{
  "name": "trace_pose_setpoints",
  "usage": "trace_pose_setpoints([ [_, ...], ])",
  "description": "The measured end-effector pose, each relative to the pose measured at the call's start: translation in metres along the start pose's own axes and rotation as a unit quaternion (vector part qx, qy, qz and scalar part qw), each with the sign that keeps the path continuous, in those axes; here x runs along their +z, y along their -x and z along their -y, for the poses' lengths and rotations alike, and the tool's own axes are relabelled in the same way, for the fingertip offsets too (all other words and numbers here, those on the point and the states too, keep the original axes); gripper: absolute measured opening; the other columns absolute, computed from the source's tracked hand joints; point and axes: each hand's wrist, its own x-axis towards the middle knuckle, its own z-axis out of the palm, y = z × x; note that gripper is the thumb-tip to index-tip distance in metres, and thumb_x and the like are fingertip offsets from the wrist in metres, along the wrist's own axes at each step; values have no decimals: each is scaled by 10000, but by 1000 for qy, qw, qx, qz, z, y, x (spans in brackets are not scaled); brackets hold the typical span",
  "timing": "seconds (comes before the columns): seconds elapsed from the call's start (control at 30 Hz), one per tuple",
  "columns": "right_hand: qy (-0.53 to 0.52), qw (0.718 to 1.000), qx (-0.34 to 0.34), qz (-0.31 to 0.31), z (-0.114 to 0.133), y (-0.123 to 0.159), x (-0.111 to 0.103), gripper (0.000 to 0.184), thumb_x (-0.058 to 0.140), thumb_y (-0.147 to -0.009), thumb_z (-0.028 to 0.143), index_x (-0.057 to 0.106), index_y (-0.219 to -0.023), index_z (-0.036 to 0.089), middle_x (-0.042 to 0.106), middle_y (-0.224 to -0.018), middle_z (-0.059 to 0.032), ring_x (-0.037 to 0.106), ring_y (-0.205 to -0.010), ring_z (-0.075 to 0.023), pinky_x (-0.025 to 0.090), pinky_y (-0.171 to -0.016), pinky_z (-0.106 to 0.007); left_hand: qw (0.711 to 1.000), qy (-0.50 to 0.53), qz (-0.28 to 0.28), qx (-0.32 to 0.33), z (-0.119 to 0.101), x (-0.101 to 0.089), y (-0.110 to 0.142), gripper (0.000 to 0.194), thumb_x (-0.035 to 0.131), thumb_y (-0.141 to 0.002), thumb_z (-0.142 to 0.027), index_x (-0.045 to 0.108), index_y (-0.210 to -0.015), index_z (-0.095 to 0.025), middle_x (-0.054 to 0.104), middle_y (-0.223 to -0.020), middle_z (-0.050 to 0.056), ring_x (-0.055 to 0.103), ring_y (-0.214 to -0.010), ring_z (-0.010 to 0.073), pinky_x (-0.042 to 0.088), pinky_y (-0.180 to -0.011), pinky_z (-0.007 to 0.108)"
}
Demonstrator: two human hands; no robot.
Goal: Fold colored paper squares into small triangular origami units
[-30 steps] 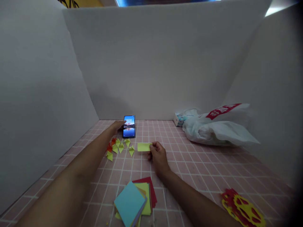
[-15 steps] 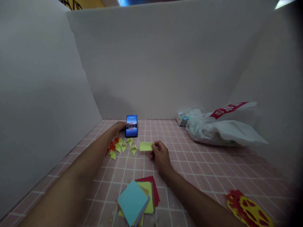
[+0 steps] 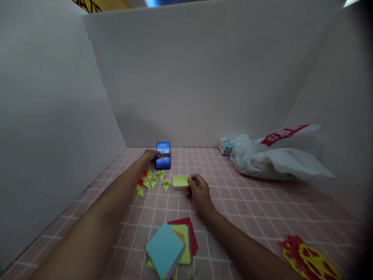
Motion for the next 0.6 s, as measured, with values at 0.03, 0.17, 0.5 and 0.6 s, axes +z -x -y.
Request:
trace_pose_setpoints([
  [0.03, -1, 1000, 0, 0, 0, 0, 0, 174, 559, -757, 351, 469, -779, 203, 483, -513, 84, 428, -376, -75, 329, -354, -184, 1000, -4, 15, -8, 0, 0, -1, 332, 564, -892, -324, 562, -1181, -163, 586, -1195, 95, 596, -1020, 229, 524, -844, 425],
  [0.17, 5, 1000, -3, 2, -1, -1, 0, 169, 548, -766, 353, 471, -780, 204, 488, -513, 83, 425, -371, -75, 324, -350, -184, 998, -20, 50, -26, -1, 0, -1, 352, 562, -893, -328, 548, -1199, -154, 580, -1197, 98, 599, -1015, 222, 524, -845, 428],
  [0.5, 4, 1000, -1, 3, -2, -1, 0, 177, 554, -762, 358, 467, -783, 205, 484, -503, 86, 425, -371, -74, 331, -350, -178, 998, -37, 56, -20, -8, 8, 1, 355, 564, -892, -326, 545, -1202, -154, 579, -1199, 99, 599, -1017, 221, 524, -845, 427],
  [0.6, -1, 1000, 0, 1, 0, 0, 0, 175, 557, -754, 354, 464, -775, 207, 484, -509, 88, 422, -372, -72, 329, -349, -177, 998, -37, 46, -12, -9, 9, 1, 352, 564, -891, -330, 551, -1196, -154, 580, -1197, 95, 599, -1019, 226, 523, -846, 426],
])
